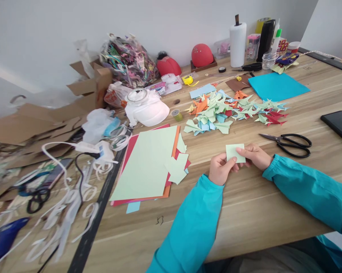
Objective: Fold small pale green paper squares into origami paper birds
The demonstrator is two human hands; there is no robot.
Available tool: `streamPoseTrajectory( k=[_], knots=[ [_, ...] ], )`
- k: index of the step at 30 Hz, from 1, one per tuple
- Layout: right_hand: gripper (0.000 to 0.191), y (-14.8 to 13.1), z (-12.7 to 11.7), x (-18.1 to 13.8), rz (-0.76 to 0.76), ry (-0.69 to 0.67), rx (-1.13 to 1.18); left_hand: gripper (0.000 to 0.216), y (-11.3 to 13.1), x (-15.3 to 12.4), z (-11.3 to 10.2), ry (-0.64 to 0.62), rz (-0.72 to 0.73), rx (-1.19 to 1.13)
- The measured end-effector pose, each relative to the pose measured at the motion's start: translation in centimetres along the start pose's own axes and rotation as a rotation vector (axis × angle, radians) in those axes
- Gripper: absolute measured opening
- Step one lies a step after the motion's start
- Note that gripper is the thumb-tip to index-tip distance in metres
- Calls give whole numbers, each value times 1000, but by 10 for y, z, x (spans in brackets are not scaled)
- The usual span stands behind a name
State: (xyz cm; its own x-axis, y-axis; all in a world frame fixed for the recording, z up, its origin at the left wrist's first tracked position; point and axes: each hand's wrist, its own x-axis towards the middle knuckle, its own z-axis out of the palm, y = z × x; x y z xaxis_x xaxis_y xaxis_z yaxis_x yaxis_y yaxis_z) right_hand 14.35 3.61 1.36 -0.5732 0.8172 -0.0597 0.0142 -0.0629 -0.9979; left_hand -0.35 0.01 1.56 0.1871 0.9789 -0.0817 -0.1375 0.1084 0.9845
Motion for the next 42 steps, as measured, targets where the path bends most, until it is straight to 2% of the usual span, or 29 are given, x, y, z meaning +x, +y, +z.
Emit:
streamPoseTrajectory(
  k=[9, 13, 17, 20, 25, 28, 34, 42],
  knots=[
    [40, -2, 0, 0, -22, -115, 3, 26, 0, 0, -1, -17, -47, -10],
    [45, -1, 1, 0, 17, -42, 16, 26, -1, 1, -1, 6, -57, 4],
    [52, 5, 0, 0, 41, 88, 69, 24, -2, 1, -1, 13, -24, -7],
    [54, 9, -1, 0, 64, 112, 115, 24, -4, 2, -3, 41, -19, -45],
    [42, 3, -2, -1, 23, 72, 21, 26, -10, 8, -7, 129, -5, -160],
    [34, -1, 0, -2, -8, -1, -66, 26, -12, 11, -8, 169, -17, -189],
    [34, 0, 4, -1, -48, -120, -100, 26, -7, 8, -3, 90, -1, -116],
    [38, 1, 1, -1, -40, -134, -250, 29, -7, 7, -4, 76, 69, -67]
  ],
)
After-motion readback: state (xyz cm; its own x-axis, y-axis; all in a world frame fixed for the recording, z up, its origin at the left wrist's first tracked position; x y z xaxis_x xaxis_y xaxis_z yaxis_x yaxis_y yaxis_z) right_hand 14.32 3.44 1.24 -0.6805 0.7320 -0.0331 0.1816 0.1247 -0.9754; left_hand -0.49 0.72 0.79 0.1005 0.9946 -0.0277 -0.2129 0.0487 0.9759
